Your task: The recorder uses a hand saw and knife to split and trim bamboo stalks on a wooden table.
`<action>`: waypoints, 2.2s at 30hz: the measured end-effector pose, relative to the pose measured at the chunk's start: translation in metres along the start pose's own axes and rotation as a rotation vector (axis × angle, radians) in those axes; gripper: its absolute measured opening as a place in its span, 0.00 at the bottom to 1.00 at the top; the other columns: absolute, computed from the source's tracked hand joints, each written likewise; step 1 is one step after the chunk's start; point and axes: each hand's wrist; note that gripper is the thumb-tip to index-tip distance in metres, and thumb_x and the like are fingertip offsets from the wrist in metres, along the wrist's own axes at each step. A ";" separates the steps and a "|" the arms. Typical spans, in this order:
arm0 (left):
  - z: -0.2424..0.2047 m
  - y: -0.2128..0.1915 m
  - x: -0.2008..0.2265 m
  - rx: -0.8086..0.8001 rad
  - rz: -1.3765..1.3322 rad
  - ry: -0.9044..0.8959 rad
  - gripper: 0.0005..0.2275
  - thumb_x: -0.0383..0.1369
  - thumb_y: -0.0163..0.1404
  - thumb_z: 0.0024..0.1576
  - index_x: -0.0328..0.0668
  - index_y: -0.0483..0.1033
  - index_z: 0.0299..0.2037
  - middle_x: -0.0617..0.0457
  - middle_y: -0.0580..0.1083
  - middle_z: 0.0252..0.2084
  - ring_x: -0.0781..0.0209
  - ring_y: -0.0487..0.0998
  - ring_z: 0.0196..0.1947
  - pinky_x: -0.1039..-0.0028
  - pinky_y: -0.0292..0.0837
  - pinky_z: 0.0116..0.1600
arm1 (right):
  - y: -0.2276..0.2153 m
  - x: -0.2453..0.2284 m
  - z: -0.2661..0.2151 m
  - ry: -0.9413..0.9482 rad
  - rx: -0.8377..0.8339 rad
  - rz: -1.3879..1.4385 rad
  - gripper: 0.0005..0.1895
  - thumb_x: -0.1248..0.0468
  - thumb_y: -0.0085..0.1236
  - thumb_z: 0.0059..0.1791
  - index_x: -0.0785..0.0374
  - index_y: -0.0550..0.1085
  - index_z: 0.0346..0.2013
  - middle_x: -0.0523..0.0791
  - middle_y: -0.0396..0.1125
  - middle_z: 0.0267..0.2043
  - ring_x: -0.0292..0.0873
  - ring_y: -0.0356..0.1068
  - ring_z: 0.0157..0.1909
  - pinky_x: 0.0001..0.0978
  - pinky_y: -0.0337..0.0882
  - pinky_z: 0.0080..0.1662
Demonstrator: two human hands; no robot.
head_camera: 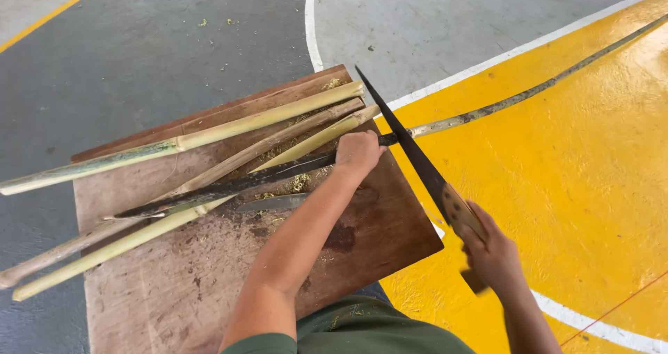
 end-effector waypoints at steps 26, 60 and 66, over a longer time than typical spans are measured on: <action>0.007 0.010 -0.005 0.104 -0.010 -0.008 0.18 0.47 0.60 0.53 0.35 0.78 0.33 0.43 0.79 0.28 0.46 0.83 0.32 0.59 0.77 0.38 | 0.022 -0.018 0.034 -0.085 0.001 0.001 0.27 0.60 0.55 0.52 0.52 0.68 0.67 0.49 0.71 0.27 0.41 0.69 0.25 0.36 0.73 0.32; 0.016 -0.015 0.006 -0.345 -0.020 -0.212 0.30 0.60 0.43 0.60 0.39 0.83 0.29 0.47 0.80 0.31 0.49 0.82 0.39 0.59 0.77 0.45 | 0.036 -0.007 0.035 -0.060 0.023 0.021 0.29 0.59 0.56 0.52 0.46 0.66 0.69 0.48 0.71 0.25 0.39 0.68 0.22 0.35 0.72 0.30; 0.005 -0.029 0.016 -0.351 0.024 -0.210 0.29 0.58 0.42 0.63 0.39 0.83 0.31 0.46 0.81 0.32 0.49 0.84 0.37 0.60 0.78 0.42 | 0.013 0.017 0.001 -0.048 0.015 -0.064 0.30 0.58 0.57 0.50 0.46 0.66 0.68 0.49 0.72 0.26 0.40 0.71 0.23 0.35 0.75 0.31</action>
Point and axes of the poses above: each hand's wrist, its own z-axis towards the middle knuckle, its own y-axis out of the palm, x = y × z
